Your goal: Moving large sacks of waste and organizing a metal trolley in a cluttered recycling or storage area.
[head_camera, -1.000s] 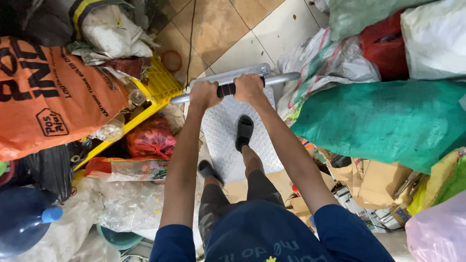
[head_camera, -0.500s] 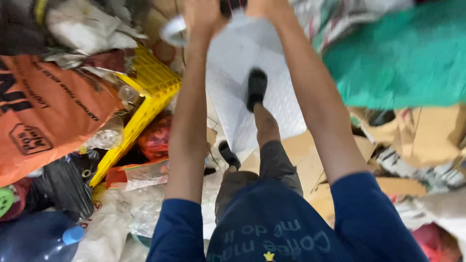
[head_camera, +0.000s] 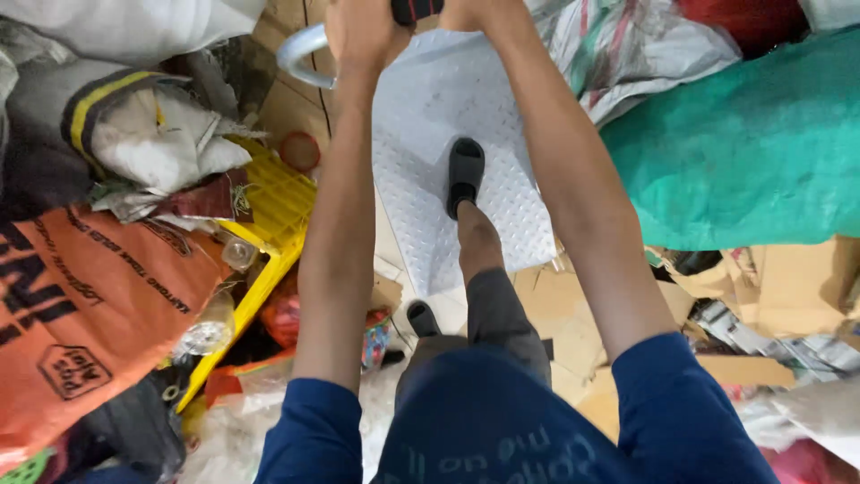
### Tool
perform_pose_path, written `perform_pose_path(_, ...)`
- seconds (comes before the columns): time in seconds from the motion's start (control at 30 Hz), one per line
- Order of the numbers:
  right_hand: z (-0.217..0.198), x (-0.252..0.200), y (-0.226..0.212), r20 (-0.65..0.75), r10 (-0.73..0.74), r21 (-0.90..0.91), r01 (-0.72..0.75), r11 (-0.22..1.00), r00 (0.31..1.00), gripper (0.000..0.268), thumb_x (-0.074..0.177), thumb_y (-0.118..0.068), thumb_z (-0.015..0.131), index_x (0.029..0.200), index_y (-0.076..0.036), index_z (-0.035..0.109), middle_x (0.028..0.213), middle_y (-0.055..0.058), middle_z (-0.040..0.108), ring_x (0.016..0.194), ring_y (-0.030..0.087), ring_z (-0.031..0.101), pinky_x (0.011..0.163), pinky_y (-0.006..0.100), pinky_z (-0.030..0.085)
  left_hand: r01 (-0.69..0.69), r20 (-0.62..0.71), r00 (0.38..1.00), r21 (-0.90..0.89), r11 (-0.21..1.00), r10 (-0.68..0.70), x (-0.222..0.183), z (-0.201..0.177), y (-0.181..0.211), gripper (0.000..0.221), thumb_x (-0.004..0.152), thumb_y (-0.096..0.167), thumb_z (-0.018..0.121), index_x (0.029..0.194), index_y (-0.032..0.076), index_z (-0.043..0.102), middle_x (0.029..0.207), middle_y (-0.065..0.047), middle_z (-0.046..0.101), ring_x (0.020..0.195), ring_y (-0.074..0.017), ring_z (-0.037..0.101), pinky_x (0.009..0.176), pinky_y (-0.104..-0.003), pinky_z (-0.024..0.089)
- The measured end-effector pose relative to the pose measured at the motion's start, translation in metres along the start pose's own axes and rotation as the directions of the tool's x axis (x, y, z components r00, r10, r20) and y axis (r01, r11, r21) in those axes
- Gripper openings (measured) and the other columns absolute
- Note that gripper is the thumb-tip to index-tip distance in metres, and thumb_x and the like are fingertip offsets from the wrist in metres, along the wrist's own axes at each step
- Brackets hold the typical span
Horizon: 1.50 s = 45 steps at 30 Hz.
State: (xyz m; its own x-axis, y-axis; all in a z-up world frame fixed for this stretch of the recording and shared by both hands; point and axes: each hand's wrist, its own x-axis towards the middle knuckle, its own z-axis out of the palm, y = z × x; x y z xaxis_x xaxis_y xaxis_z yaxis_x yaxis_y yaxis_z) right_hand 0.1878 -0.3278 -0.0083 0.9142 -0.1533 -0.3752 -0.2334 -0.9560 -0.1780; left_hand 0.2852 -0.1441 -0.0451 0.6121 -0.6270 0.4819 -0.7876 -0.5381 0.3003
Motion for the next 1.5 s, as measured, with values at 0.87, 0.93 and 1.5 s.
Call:
perform_pose_path(0.87, -0.115, 0.199, 0.039, 0.061, -0.120, 0.046, 0.117, 0.992, 0.991, 0.026, 0.061, -0.022, 0.073, 0.081, -0.008, 0.079, 0.083, 0.022, 0.074, 0.080, 0.039, 0.074, 0.076, 0.048, 0.058, 0.266, 0.605, 0.751, 0.087, 0.960, -0.263, 0.178, 0.041, -0.086, 0.025, 0.069, 0.030, 0.073, 0.088, 0.013, 0.073, 0.075, -0.017, 0.073, 0.069, -0.0382, 0.073, 0.062, -0.051, 0.058)
perform_pose_path(0.93, -0.123, 0.213, 0.044, 0.090, -0.111, 0.061, 0.106, 0.992, 0.990, 0.026, 0.061, -0.023, 0.073, 0.082, -0.008, 0.080, 0.083, 0.021, 0.074, 0.081, 0.039, 0.074, 0.075, 0.048, 0.058, 0.261, 0.596, 0.765, 0.059, 0.964, -0.243, 0.193, 0.049, -0.091, 0.027, 0.070, 0.031, 0.074, 0.088, 0.012, 0.072, 0.075, -0.017, 0.073, 0.069, -0.0380, 0.073, 0.061, -0.051, 0.058)
perform_pose_path(1.5, -0.178, 0.313, 0.066, 0.220, 0.019, 0.114, -0.045, 0.992, 0.975, 0.029, 0.064, -0.021, 0.074, 0.088, -0.007, 0.080, 0.094, 0.021, 0.076, 0.089, 0.038, 0.074, 0.081, 0.047, 0.058, 0.221, 0.647, 0.743, 0.004, 0.975, -0.171, 0.299, 0.084, -0.142, 0.029, 0.066, 0.032, 0.077, 0.082, 0.010, 0.069, 0.071, -0.015, 0.072, 0.064, -0.0364, 0.072, 0.058, -0.049, 0.058)
